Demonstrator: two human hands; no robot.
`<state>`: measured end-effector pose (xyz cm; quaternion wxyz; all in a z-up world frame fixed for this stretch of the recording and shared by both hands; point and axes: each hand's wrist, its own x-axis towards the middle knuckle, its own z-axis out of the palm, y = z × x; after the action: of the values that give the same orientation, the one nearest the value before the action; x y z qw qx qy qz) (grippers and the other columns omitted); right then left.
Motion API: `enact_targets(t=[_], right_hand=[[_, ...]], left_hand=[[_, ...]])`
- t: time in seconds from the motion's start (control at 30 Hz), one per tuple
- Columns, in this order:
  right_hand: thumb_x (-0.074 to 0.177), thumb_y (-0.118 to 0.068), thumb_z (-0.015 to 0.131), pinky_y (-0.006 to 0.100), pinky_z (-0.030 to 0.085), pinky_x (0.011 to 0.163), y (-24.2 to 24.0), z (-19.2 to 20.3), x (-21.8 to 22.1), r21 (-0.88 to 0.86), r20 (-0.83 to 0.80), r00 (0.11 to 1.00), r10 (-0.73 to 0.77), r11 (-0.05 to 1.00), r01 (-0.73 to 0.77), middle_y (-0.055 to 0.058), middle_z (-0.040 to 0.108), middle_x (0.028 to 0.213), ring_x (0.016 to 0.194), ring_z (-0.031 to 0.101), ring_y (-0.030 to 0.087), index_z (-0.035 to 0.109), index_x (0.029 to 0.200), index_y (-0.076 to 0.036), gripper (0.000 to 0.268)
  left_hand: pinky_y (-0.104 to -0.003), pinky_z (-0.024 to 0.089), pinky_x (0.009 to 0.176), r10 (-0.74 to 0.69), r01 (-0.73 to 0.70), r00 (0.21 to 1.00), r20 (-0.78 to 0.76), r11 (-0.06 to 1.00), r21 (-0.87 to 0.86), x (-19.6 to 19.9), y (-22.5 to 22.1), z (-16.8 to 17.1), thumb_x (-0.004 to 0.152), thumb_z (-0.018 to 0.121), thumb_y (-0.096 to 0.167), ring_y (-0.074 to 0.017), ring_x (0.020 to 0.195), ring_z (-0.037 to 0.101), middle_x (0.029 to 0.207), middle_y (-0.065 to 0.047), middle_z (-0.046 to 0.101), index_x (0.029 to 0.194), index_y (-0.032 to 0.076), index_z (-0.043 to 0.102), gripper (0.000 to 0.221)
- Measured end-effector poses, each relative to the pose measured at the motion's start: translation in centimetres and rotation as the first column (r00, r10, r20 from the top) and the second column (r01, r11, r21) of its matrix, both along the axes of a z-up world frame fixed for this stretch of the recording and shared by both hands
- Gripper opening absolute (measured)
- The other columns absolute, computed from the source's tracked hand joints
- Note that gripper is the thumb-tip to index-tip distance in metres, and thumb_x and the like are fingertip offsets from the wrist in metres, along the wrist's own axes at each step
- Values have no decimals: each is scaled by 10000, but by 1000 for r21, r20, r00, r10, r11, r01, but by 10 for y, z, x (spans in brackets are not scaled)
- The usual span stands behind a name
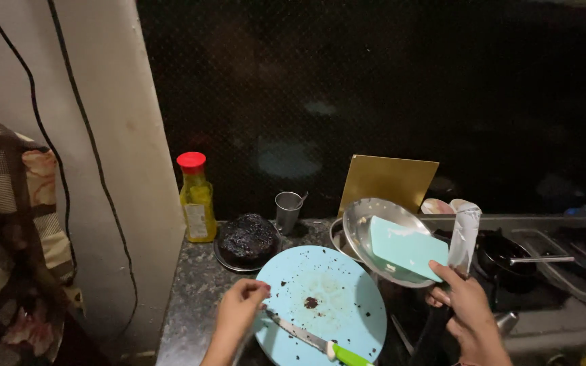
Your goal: The recorder unmolds a chocolate cake from a baking pan and slices it into layers using a knife on a blue turntable.
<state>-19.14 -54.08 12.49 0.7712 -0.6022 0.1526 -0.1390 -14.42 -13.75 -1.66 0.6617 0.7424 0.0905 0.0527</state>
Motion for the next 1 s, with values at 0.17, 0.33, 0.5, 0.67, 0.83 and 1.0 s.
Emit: enact_targets(t=[0.17,0.33,0.5,0.67,0.83,1.0], right_hand=[[852,-145,713,308,343,443,-2,-21,-1,7,-88,994,62,998,-61,-11,480,664,425,338,83,572,1132,9,349],[846,-155,742,325,330,422,23,-49,7,54,-155,975,157,987,-150,19,481,665,428,364,110,583,1139,47,390],[870,-292,764,302,369,429,76,-22,-18,-167,-282,934,220,947,-274,49,495,654,430,422,116,653,1102,3,392],[893,-425,692,288,327,407,66,-5,-19,-158,-272,921,280,931,-330,59,598,637,411,356,107,664,1029,26,472],[883,-294,725,286,376,427,-14,-79,88,-411,-297,932,207,854,-320,68,680,696,470,505,121,671,1056,40,380],[895,-260,700,351,392,471,-31,-158,196,-330,-491,824,281,816,-475,113,690,754,529,521,181,687,1071,-34,286]], left_hand=[[-329,555,718,-324,257,940,-110,880,-399,-37,-51,96,835,717,436,-237,854,771,1068,-143,797,1181,37,719,528],[-339,627,774,-524,353,848,-85,676,-647,-55,-98,143,841,637,577,-260,962,769,1198,-177,752,1320,18,597,737],[-449,663,815,-356,104,919,-169,633,-767,-44,-110,108,803,781,216,-360,1022,735,1146,-222,715,1309,-67,580,614],[-427,632,765,-216,-28,937,-275,738,-674,-45,-82,81,806,778,141,-354,947,735,1096,-231,739,1305,-76,585,577],[-457,623,780,-76,-110,969,-233,717,-688,-45,-31,53,779,773,110,-333,878,750,1038,-229,753,1250,-116,649,536],[-444,575,890,183,-353,928,-325,712,-607,-41,1,19,816,808,115,-322,966,734,1136,-215,748,1287,-60,632,532]])
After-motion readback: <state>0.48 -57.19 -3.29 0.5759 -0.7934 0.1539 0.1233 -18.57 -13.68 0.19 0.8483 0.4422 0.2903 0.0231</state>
